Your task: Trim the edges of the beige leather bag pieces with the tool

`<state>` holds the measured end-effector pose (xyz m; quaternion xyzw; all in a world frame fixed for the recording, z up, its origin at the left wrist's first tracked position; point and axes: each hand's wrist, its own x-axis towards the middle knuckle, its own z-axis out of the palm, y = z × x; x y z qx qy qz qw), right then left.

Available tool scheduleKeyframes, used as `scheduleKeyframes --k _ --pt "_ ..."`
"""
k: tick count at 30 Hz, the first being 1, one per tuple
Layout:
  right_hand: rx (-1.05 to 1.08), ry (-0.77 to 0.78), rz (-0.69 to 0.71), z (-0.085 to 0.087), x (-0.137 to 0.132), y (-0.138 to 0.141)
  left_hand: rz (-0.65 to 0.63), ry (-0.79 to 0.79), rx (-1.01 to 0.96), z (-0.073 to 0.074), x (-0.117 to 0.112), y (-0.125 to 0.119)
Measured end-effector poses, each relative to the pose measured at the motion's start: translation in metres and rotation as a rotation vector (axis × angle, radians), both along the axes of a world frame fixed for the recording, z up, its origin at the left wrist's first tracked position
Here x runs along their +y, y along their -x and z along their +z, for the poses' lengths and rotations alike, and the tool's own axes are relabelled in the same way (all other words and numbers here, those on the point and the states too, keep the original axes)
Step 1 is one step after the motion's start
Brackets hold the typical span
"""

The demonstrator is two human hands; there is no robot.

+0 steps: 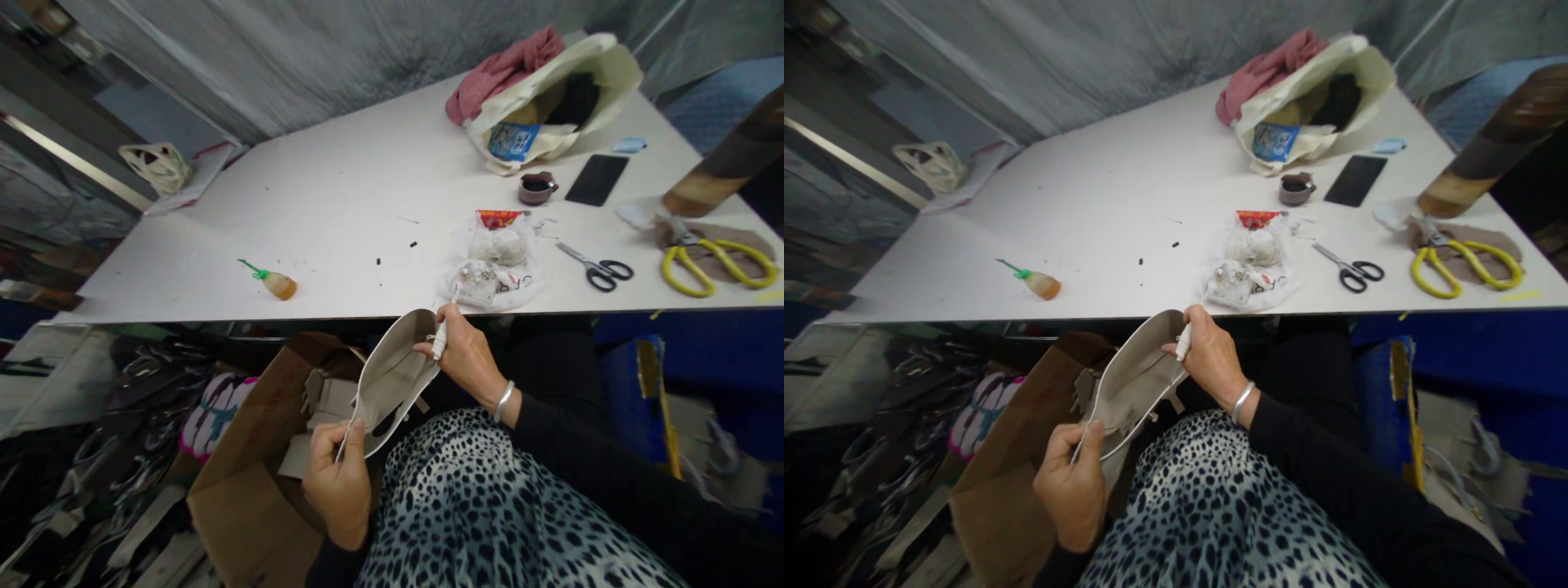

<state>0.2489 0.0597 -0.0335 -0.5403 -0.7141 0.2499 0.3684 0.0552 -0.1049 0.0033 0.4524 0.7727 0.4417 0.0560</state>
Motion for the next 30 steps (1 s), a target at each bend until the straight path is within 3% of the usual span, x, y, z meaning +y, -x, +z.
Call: scheduleKeyframes --k 4,7,11,14,18,22,26,30 --pt "-0.01 0.025 -0.026 -0.004 0.003 0.001 -0.051 -0.005 -0.028 -0.001 -0.002 -0.003" --pt "0.02 0.049 -0.026 -0.005 0.004 0.0 0.021 0.039 -0.096 -0.008 -0.003 0.0" --pt "0.085 0.055 0.026 -0.002 -0.001 -0.001 0.151 0.087 -0.188 -0.019 -0.001 0.018" --pt "0.127 0.052 0.084 0.003 -0.007 0.0 0.142 0.099 -0.204 -0.02 0.004 0.039" --pt "0.183 0.052 0.113 0.01 -0.011 0.0 0.038 0.227 -0.099 -0.012 0.008 0.068" --pt "0.259 0.065 0.084 0.009 -0.015 0.0 0.048 0.318 0.125 -0.009 0.006 0.091" --pt "0.315 0.059 0.078 0.008 -0.019 0.004 0.096 0.337 0.185 -0.016 0.006 0.101" --pt "0.374 0.069 0.074 0.009 -0.026 0.007 0.141 0.273 0.118 -0.027 0.004 0.104"
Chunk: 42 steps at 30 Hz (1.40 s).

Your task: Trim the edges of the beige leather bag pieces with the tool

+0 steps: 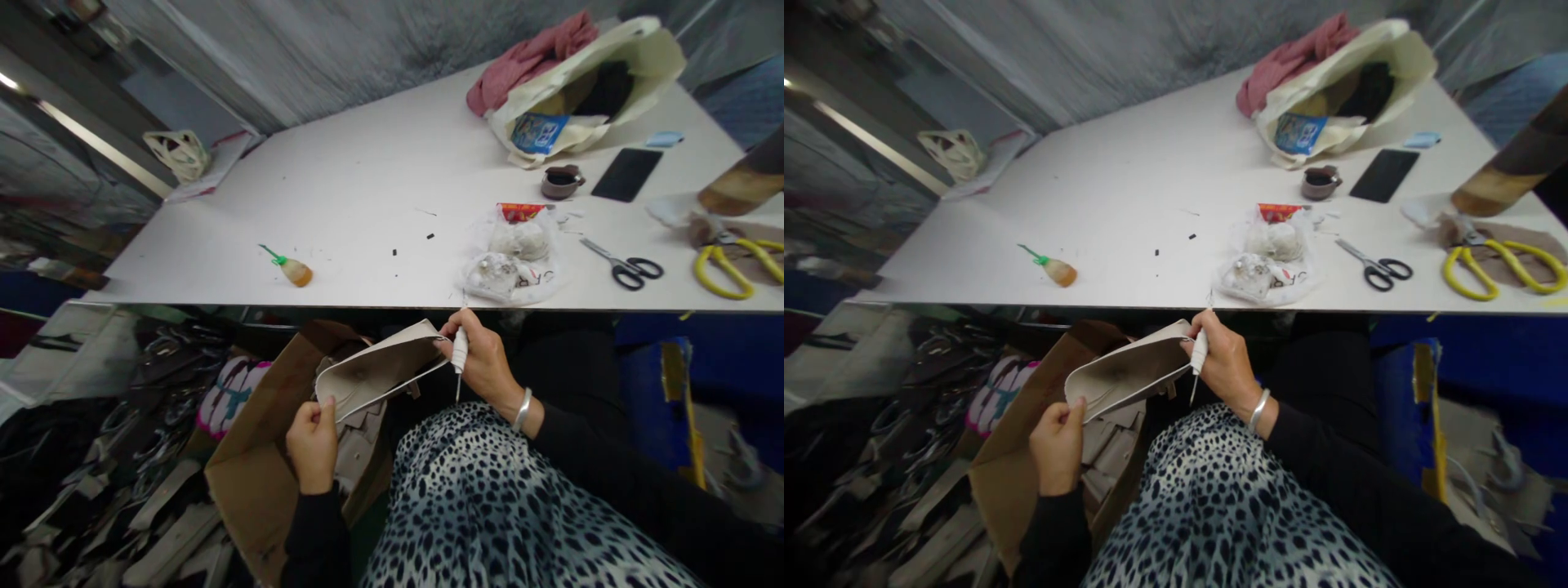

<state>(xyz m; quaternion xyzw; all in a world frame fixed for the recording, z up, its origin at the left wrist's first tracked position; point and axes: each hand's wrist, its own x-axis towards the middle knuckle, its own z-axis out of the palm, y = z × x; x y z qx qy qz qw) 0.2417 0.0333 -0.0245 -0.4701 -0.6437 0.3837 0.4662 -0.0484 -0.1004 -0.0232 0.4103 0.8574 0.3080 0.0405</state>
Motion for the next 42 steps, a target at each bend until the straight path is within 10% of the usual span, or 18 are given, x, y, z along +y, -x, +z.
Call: scheduleKeyframes --k 7,20,30,36,42 --pt "0.029 -0.02 -0.056 -0.004 -0.009 0.002 0.024 -0.037 -0.228 -0.017 -0.008 0.005" --pt "0.046 -0.05 -0.06 -0.007 -0.01 0.002 -0.031 0.053 -0.65 0.002 -0.011 0.0" --pt "0.062 -0.089 0.075 0.024 0.035 -0.015 -0.103 0.102 -1.172 0.088 -0.032 -0.075" --pt "0.086 0.037 0.316 -0.005 0.035 0.009 -0.128 0.216 -1.318 0.063 -0.038 -0.098" --pt "0.112 0.038 0.211 -0.012 0.031 0.017 -0.199 0.31 -1.25 0.052 -0.038 -0.09"
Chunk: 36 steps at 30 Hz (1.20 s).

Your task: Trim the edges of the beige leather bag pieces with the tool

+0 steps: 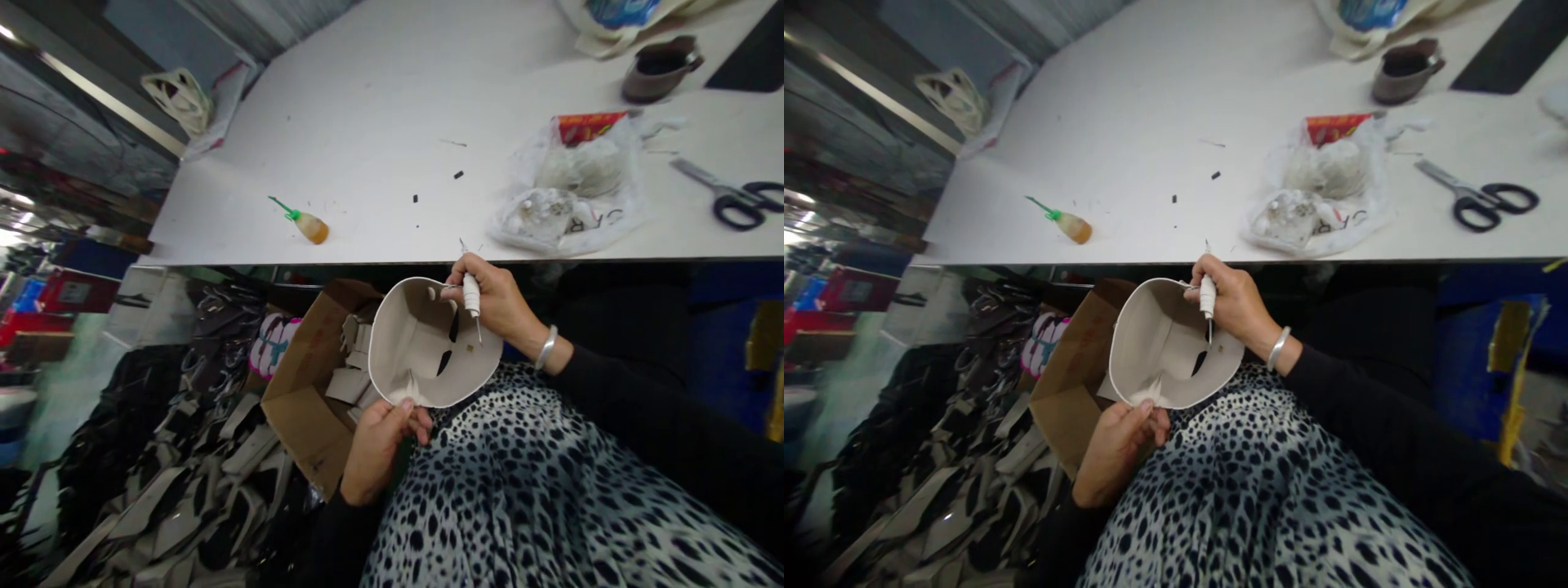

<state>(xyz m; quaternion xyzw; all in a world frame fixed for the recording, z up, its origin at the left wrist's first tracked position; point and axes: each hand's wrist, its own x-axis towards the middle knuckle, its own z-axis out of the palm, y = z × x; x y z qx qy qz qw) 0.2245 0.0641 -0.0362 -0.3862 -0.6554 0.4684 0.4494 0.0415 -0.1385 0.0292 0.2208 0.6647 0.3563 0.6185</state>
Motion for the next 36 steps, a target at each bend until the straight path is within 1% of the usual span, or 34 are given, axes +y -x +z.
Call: scheduleKeyframes --k 4,6,7,9,10,12,13,14,16,17,18,19,20,21,23,25,27,28,31,33,36 --pt "-0.083 -0.048 -0.057 0.005 -0.002 -0.004 -0.105 0.001 0.052 -0.005 0.005 0.01" --pt "-0.117 -0.083 -0.066 0.007 -0.003 -0.006 -0.172 -0.035 0.168 -0.005 0.009 0.012" --pt "-0.128 -0.099 -0.067 0.008 -0.004 -0.007 -0.226 -0.054 0.241 -0.003 0.011 0.014" --pt "-0.142 -0.124 -0.075 0.01 -0.004 -0.009 -0.363 -0.066 0.343 0.005 0.013 0.02" --pt "-0.145 -0.126 -0.082 0.011 -0.004 -0.011 -0.44 -0.054 0.344 0.011 0.015 0.025" --pt "-0.145 -0.114 -0.099 0.012 -0.003 -0.012 -0.577 -0.044 0.264 0.027 0.019 0.04" --pt "-0.142 -0.103 -0.105 0.012 -0.003 -0.012 -0.623 -0.075 0.21 0.035 0.022 0.049" --pt "-0.138 -0.095 -0.105 0.013 -0.004 -0.013 -0.624 -0.163 0.182 0.042 0.028 0.058" --pt "-0.119 -0.092 -0.095 0.013 -0.006 -0.012 -0.503 -0.444 0.218 0.051 0.049 0.073" --pt "-0.11 -0.095 -0.085 0.014 -0.008 -0.012 -0.423 -0.582 0.274 0.052 0.064 0.078" --pt "-0.101 -0.1 -0.072 0.014 -0.01 -0.011 -0.378 -0.69 0.345 0.051 0.082 0.08" --pt "-0.093 -0.103 -0.057 0.014 -0.012 -0.011 -0.367 -0.761 0.423 0.049 0.102 0.079" --pt "-0.085 -0.103 -0.044 0.015 -0.013 -0.012 -0.402 -0.795 0.479 0.047 0.123 0.076" --pt "-0.076 -0.101 -0.032 0.015 -0.015 -0.012 -0.475 -0.797 0.506 0.044 0.144 0.07" --pt "-0.049 -0.09 -0.017 0.014 -0.017 -0.015 -0.68 -0.735 0.504 0.041 0.181 0.053" --pt "-0.011 -0.081 -0.027 0.012 -0.018 -0.018 -0.883 -0.648 0.458 0.038 0.207 0.035" --pt "0.029 -0.078 -0.066 0.009 -0.017 -0.02 -1.02 -0.585 0.418 0.035 0.222 0.02" --pt "0.045 -0.075 -0.093 0.008 -0.017 -0.021 -1.056 -0.577 0.402 0.034 0.226 0.015" --pt "0.064 -0.066 -0.135 0.007 -0.014 -0.023 -1.098 -0.626 0.376 0.035 0.235 0.007" --pt "0.057 -0.09 -0.112 0.008 -0.012 -0.024 -1.136 -0.642 0.357 0.039 0.241 0.005" --pt "0.035 -0.131 -0.09 0.011 -0.008 -0.026 -1.206 -0.545 0.385 0.046 0.249 -0.001"
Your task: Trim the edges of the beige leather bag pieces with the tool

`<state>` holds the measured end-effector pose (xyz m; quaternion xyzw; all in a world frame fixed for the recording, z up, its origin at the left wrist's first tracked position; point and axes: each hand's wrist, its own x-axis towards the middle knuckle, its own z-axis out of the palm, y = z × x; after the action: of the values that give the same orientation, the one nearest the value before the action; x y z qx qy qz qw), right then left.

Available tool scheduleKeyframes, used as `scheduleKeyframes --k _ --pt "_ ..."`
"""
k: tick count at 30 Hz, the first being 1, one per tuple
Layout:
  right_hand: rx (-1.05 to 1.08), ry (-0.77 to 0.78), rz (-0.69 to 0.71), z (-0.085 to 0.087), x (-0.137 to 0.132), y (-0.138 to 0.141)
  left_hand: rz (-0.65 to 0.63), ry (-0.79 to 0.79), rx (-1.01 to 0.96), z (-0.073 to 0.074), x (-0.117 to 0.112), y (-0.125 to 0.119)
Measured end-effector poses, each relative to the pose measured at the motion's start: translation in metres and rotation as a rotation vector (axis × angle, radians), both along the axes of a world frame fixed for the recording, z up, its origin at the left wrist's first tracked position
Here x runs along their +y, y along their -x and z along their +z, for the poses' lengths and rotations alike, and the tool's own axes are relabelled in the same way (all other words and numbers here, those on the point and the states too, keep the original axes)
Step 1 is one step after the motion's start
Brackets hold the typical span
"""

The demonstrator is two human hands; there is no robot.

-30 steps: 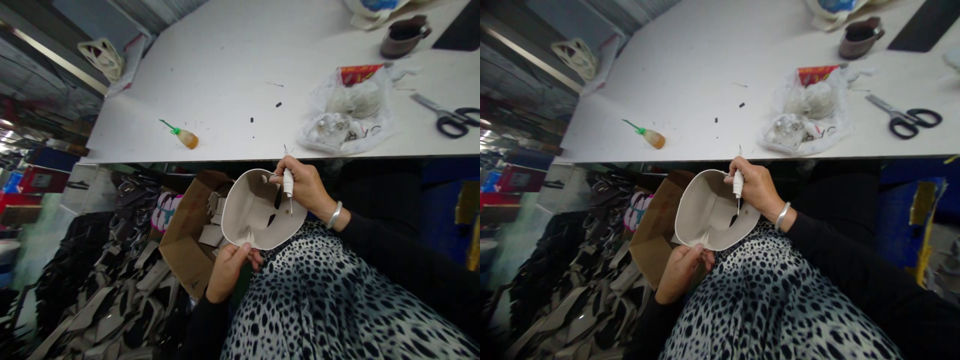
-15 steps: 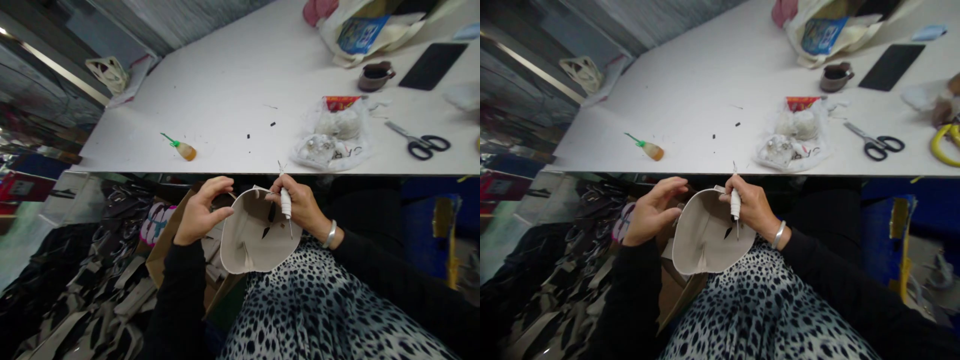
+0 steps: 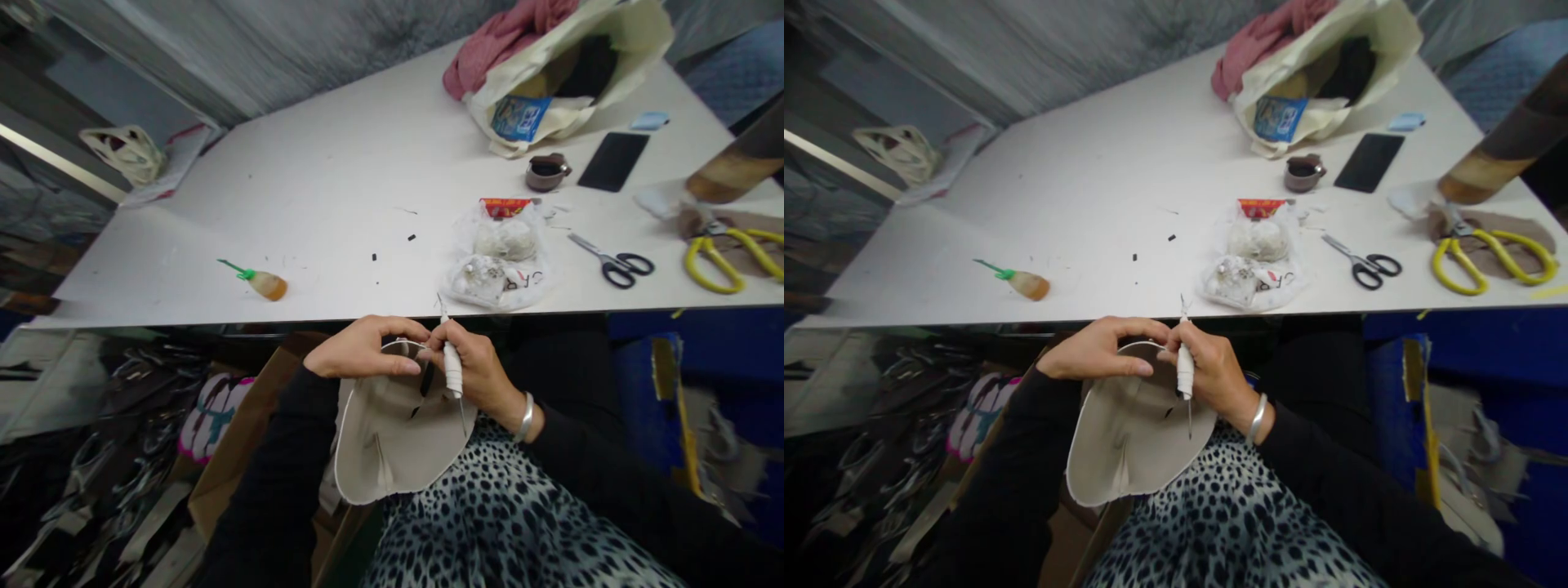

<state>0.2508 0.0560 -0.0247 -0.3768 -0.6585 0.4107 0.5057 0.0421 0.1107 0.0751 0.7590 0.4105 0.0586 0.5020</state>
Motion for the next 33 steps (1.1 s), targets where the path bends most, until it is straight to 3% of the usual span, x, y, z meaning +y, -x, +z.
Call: scheduleKeyframes --k 6,13,16,19,21,23,25,27,30,33 --pt "-0.016 0.034 -0.081 0.0 0.011 0.0 0.083 0.002 0.068 -0.011 0.003 -0.019" --pt "-0.009 -0.001 -0.072 0.003 0.022 -0.002 0.356 0.117 0.046 -0.028 0.005 -0.029" --pt "-0.04 -0.085 -0.048 0.006 0.024 -0.014 0.405 0.171 0.023 -0.03 0.019 -0.016" --pt "0.007 -0.07 -0.074 0.008 0.023 -0.036 0.511 0.306 -0.078 -0.033 0.041 0.011" --pt "0.031 -0.013 -0.146 0.006 0.023 -0.054 0.612 0.439 -0.204 -0.037 0.052 0.024" --pt "0.031 0.063 -0.279 0.002 0.023 -0.07 0.662 0.552 -0.278 -0.043 0.056 0.022" --pt "0.034 0.16 -0.432 -0.002 0.025 -0.081 0.645 0.606 -0.247 -0.048 0.053 0.001" --pt "0.043 0.244 -0.514 -0.008 0.028 -0.087 0.578 0.557 -0.178 -0.054 0.044 -0.033" --pt "-0.007 0.239 -0.53 -0.014 0.033 -0.09 0.45 0.275 -0.073 -0.064 0.027 -0.085" --pt "-0.114 0.123 -0.55 -0.018 0.037 -0.091 0.392 0.057 0.033 -0.076 0.013 -0.114"
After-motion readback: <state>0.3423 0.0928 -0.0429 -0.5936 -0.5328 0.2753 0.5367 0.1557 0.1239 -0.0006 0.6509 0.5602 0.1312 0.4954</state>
